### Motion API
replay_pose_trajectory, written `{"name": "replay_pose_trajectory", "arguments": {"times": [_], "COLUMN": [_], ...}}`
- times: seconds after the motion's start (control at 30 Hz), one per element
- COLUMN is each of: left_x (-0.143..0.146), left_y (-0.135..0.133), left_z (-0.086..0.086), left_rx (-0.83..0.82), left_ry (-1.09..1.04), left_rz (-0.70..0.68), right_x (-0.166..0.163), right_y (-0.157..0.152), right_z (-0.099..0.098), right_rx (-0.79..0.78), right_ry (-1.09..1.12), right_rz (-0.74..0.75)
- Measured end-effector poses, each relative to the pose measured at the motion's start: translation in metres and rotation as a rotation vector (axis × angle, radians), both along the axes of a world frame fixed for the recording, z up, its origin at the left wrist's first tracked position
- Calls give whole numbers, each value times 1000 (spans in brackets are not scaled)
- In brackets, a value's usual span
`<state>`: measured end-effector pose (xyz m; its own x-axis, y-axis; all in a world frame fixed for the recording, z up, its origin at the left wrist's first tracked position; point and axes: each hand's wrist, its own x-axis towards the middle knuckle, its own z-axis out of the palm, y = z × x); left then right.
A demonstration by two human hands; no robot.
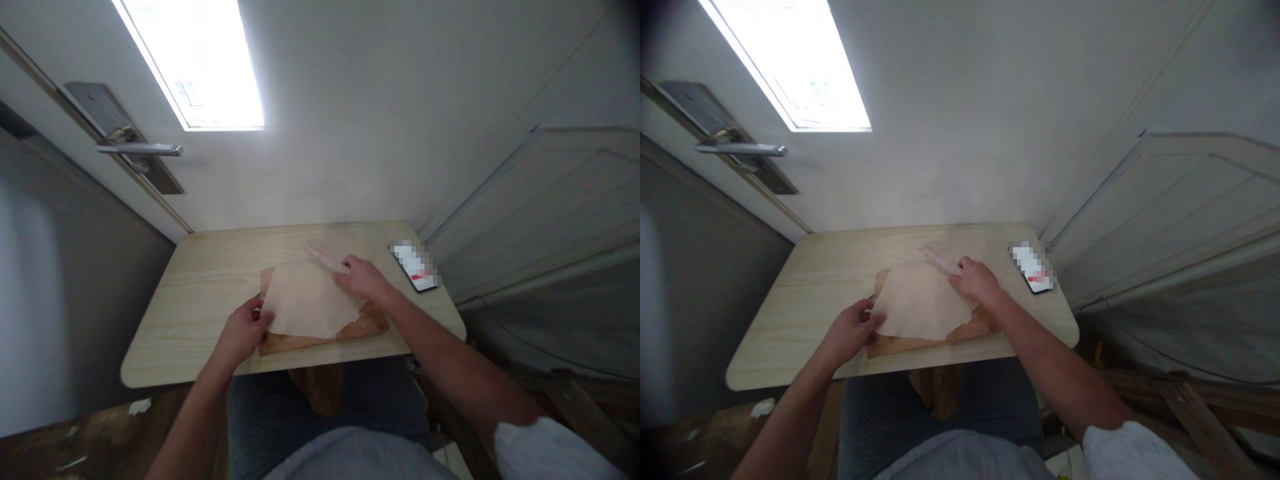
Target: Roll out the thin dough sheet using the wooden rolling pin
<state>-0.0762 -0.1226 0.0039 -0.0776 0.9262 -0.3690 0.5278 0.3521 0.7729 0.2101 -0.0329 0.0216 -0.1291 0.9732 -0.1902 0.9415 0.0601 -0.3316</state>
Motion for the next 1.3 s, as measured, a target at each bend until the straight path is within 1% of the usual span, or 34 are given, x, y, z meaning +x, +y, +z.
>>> {"name": "replay_pose_trajectory", "arguments": {"times": [0.07,0.17,0.3,0.4,0.57,0.73,0.87,0.97,1.07,1.13,1.23,1.3], "left_x": [-4,-5,-5,-6,-11,-14,-14,-17,-20,-19,-9,3], "left_y": [-2,-4,-8,-11,-13,-14,-14,-12,-6,3,26,46], "left_z": [-3,0,10,13,6,1,0,-1,2,8,17,20], "left_rx": [27,33,5,-11,4,18,21,45,76,138,299,429], "left_ry": [54,49,-20,-24,36,45,20,22,0,26,151,214], "left_rz": [-11,-11,-16,-32,-68,-86,-65,-44,-47,-34,7,4], "right_x": [-7,-11,-12,-17,-40,-60,-60,-53,-43,-38,-37,-39], "right_y": [-15,-26,-29,-32,-40,-46,-48,-42,-31,-23,-11,-5], "right_z": [-7,-13,-13,-11,-13,-19,-21,-20,-20,-19,-17,-15], "right_rx": [41,104,138,164,243,260,264,258,276,295,316,309], "right_ry": [11,-12,-32,9,114,72,77,114,160,172,160,144], "right_rz": [-7,-39,-28,-6,70,60,61,102,164,199,275,330]}}
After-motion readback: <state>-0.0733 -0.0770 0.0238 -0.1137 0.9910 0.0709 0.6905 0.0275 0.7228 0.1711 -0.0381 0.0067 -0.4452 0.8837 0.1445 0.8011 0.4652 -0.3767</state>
